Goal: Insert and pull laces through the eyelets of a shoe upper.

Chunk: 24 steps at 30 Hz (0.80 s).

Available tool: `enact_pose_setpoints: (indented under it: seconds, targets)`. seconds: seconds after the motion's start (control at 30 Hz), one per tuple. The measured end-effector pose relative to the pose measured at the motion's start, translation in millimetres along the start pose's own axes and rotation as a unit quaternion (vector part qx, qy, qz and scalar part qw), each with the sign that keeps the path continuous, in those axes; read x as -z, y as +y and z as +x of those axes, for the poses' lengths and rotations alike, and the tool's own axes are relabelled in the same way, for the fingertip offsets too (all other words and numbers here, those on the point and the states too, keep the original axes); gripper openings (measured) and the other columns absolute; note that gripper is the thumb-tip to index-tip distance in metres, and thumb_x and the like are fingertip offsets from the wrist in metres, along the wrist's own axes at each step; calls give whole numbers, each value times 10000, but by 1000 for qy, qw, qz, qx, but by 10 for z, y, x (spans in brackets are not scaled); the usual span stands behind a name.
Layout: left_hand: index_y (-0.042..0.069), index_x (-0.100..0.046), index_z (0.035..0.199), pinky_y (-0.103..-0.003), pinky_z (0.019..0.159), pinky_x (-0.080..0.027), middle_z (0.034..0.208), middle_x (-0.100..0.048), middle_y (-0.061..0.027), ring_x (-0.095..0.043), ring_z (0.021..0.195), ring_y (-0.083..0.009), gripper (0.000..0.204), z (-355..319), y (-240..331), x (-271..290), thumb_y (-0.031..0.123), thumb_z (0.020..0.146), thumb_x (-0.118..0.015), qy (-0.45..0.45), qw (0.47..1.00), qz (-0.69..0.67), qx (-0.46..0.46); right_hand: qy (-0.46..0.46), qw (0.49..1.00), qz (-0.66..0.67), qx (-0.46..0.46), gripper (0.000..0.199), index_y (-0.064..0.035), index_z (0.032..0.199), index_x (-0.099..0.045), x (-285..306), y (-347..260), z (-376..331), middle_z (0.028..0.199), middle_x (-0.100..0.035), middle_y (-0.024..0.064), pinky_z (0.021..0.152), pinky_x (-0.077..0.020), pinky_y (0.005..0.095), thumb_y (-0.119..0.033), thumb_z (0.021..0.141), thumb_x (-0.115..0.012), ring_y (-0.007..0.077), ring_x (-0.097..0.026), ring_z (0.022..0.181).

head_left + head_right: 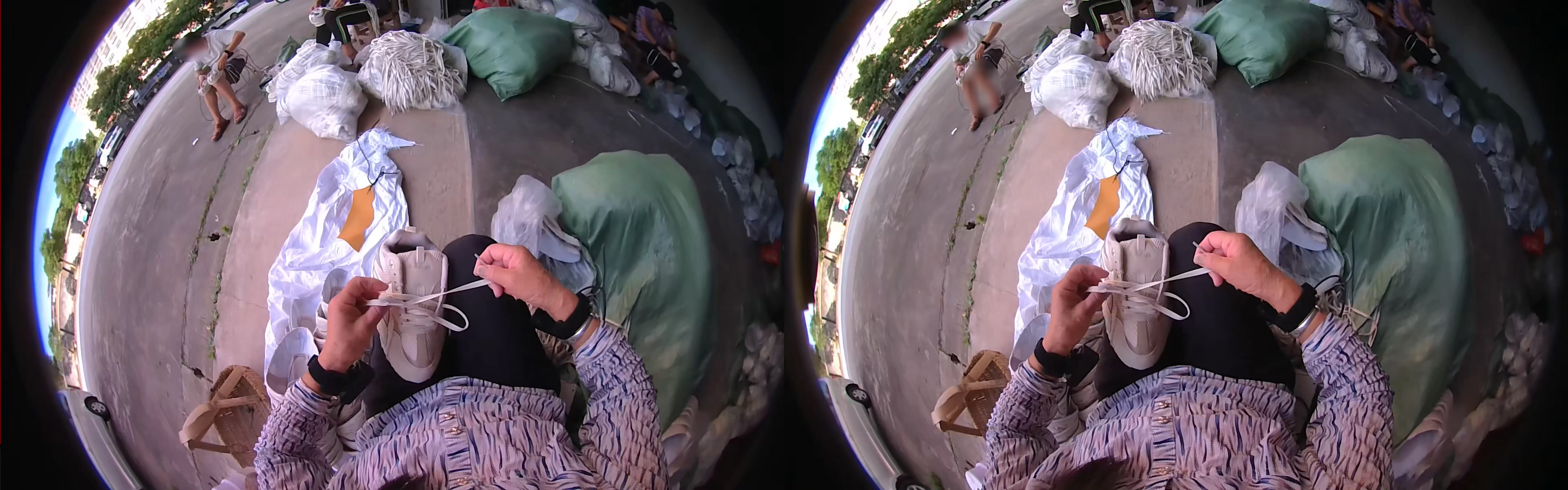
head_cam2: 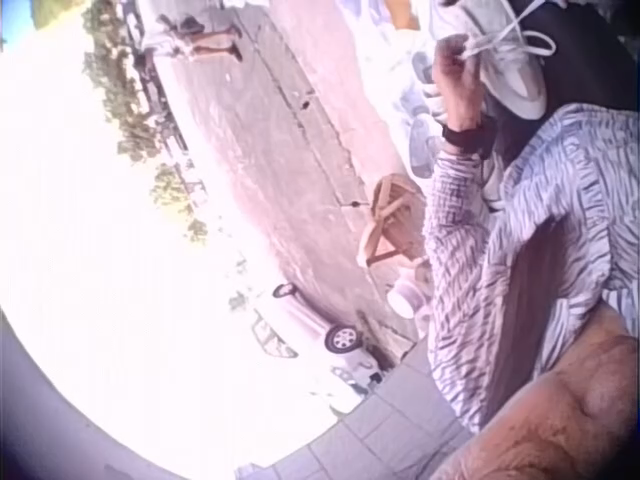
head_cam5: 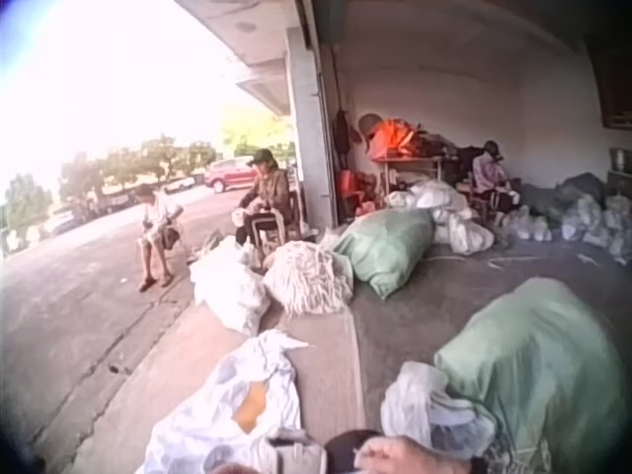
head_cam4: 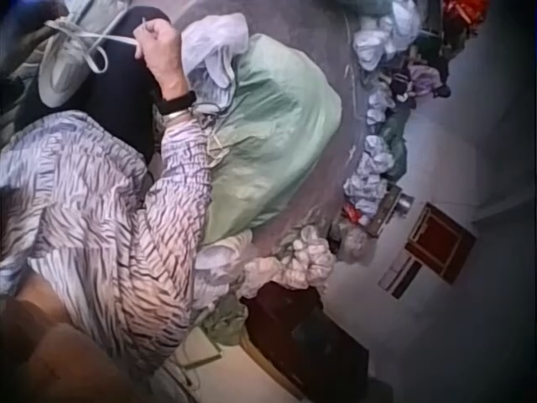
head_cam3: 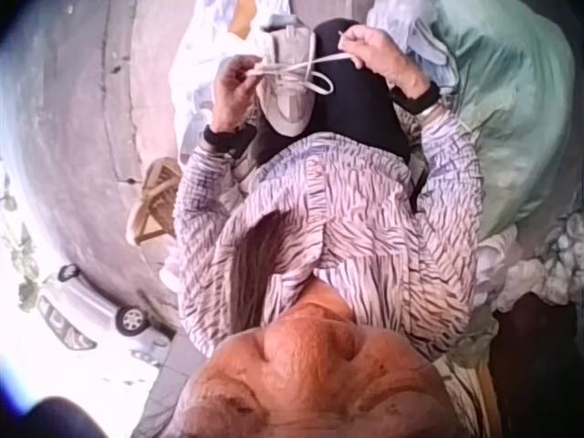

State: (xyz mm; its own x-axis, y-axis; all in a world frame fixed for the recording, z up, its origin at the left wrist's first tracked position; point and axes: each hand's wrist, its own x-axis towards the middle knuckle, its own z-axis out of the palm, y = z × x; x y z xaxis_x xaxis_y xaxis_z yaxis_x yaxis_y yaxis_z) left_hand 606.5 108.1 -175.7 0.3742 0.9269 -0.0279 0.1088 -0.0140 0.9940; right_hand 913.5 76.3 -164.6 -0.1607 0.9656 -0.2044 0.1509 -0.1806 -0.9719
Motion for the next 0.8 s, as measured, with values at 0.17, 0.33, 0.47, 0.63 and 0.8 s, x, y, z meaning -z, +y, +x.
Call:
enact_pose_setpoints:
  seconds: [0.17, 0.33, 0.47, 0.63, 0.8]
  targets:
    - [24, -696, 955, -181, 638, -427, 799, -624, 30, -526, 692, -38, 103, 23, 45, 154, 108, 896, -697, -86, 981, -104, 141, -5, 1000, 6, -28, 151, -10, 916, -629, 20, -43, -33, 636, -545, -40, 485, -370, 200, -155, 950, -602, 28, -493, 532]
    - [43, -722, 898, -182, 503, -306, 669, -569, 59, -427, 552, -28, 241, 143, 132, 386, 270, 948, -658, -227, 937, -96, 247, -5, 996, 62, -66, 154, -32, 903, -634, 46, -22, -12, 599, -543, -34, 402, -300, 184, -177, 946, -609, 16, -419, 449]
    - [62, -665, 774, -194, 528, -298, 652, -520, 78, -410, 579, -21, 265, 166, 182, 257, 271, 937, -676, -223, 938, -97, 248, -13, 993, 99, -59, 143, -40, 905, -638, 48, 36, 11, 580, -537, -29, 368, -261, 177, -176, 940, -611, 11, -385, 419]
    - [72, -604, 734, -203, 574, -323, 692, -503, 93, -404, 626, -18, 267, 133, 201, 9, 242, 907, -715, -127, 977, -30, 171, -4, 982, 175, -69, 148, -19, 950, -648, 103, 136, 24, 629, -560, -18, 369, -291, 162, -162, 937, -611, 13, -438, 450]
    - [116, -560, 838, -187, 491, -246, 688, -463, 90, -362, 546, -11, 209, 84, 134, -102, 248, 897, -711, -72, 983, -46, 163, -15, 974, 215, -65, 152, -14, 972, -647, 118, 213, 37, 686, -564, -17, 373, -296, 153, -158, 936, -613, 11, -466, 486]
